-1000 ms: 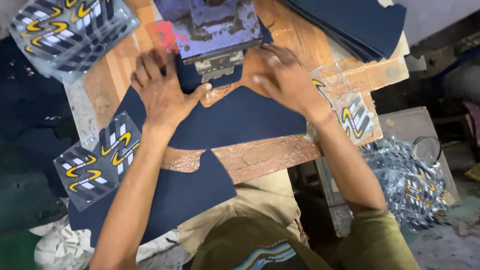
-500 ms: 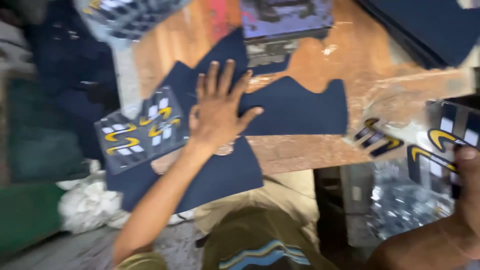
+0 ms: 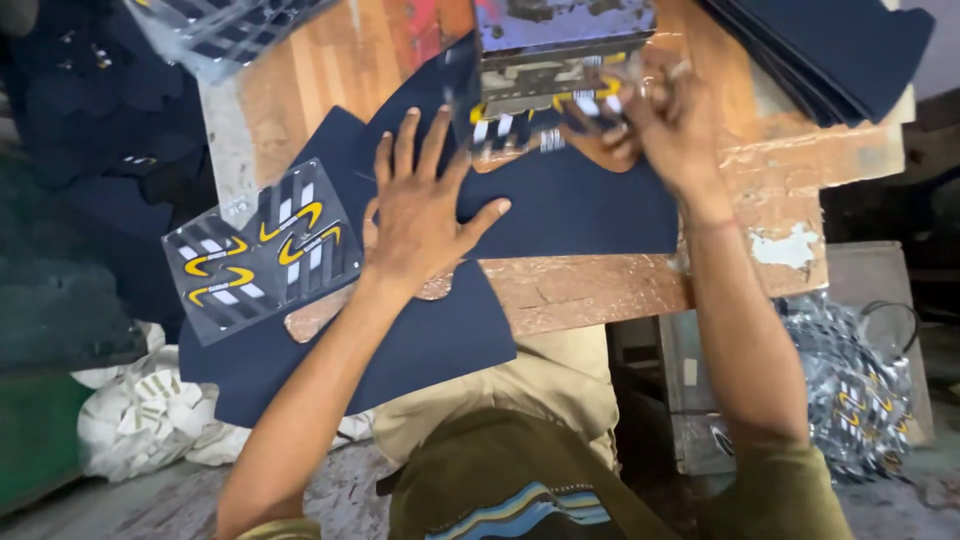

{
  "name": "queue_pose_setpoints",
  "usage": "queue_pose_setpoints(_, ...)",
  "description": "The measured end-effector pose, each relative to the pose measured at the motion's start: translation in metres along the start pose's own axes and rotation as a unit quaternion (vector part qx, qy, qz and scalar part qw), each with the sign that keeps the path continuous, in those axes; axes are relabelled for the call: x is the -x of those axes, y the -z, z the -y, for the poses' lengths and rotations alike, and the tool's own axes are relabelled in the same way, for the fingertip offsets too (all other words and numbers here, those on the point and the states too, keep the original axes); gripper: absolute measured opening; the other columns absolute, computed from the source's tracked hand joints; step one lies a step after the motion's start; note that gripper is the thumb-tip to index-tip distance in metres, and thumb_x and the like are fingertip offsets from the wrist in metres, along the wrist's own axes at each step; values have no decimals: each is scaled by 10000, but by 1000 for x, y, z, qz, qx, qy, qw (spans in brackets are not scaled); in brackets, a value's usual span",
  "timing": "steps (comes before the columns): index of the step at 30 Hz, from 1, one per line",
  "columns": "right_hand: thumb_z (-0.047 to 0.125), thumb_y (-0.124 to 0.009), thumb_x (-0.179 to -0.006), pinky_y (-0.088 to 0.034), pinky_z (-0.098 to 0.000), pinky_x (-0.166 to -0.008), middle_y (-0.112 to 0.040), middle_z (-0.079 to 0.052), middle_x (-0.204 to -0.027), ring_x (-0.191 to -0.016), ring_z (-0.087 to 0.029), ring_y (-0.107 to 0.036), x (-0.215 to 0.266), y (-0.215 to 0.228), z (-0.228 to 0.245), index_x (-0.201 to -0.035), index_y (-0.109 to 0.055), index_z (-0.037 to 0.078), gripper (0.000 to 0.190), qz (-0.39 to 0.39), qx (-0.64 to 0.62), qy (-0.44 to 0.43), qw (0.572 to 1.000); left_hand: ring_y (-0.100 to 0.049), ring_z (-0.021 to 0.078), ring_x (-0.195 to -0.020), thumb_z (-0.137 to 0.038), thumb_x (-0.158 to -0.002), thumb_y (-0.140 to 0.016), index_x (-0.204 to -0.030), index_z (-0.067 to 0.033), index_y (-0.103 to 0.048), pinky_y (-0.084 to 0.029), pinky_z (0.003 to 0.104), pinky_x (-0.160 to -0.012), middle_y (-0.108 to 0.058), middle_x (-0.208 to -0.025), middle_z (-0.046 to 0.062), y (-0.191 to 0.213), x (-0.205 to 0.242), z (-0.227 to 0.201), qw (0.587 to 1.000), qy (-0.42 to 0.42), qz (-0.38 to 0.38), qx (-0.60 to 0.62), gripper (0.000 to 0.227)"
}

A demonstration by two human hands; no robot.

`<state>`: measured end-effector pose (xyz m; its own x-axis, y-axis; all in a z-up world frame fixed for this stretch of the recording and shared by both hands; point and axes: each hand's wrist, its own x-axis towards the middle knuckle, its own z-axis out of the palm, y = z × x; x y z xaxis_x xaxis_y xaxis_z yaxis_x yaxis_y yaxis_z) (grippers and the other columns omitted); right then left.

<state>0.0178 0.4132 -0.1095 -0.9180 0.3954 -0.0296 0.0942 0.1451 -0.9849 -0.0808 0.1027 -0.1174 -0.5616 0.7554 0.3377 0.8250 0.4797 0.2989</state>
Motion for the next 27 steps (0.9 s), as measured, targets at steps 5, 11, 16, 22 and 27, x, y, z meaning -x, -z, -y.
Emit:
queue_pose_setpoints(5, -8, -578, -1095, -567, -237, -519, -706, -100, -923, -669, -141, -716, -22, -2, 6, -1436, -466, -85, 367, -47, 82, 60, 994, -346, 433, -1462, -662, -816, -772, -1494, -6, -491, -247, 615, -1166, -429, -1548, 176, 4, -13, 5, 994, 66, -8, 90, 984)
queue_pose_setpoints(11, 19, -572, -1179, -545, -247, -548, -698, -79, -972, -686, -141, -693, -12, -2, -11, -1476, -462, -79, 331, -70, 56, 95, 991, -362, 405, -1350, -666, -835, -804, -1459, -117, -599, -265, 591, -1069, -449, -1461, 162, -4, -11, 7, 998, 29, -43, 39, 857)
queue_pose_setpoints(16, 44, -567, -1198, -562, -250, -550, -721, -85, -948, -709, -143, -726, -14, -2, -11, -1479, -449, -65, 324, -85, 84, 126, 985, -357, 405, -1319, -679, -831, -810, -1458, -122, -616, -273, 589, -1039, -435, -1432, 173, -4, -16, 7, 998, 22, -51, 30, 861)
queue_pose_setpoints(22, 36, -561, -1217, -571, -256, -573, -765, -119, -1057, -746, -154, -735, -10, 0, -17, -1494, -433, -54, 317, -77, 82, 148, 983, -353, 401, -1308, -663, -799, -829, -1455, -130, -625, -277, 589, -1035, -434, -1399, 165, -3, -13, 3, 998, 30, -45, 26, 870)
queue_pose_setpoints(27, 22, -553, -1201, -569, -251, -550, -778, -131, -1061, -737, -155, -746, -13, 1, -20, -1478, -438, -53, 310, -86, 96, 145, 981, -349, 422, -1291, -664, -780, -830, -1469, -141, -627, -275, 601, -1030, -426, -1378, 171, -9, -15, 6, 998, 24, -61, 10, 889)
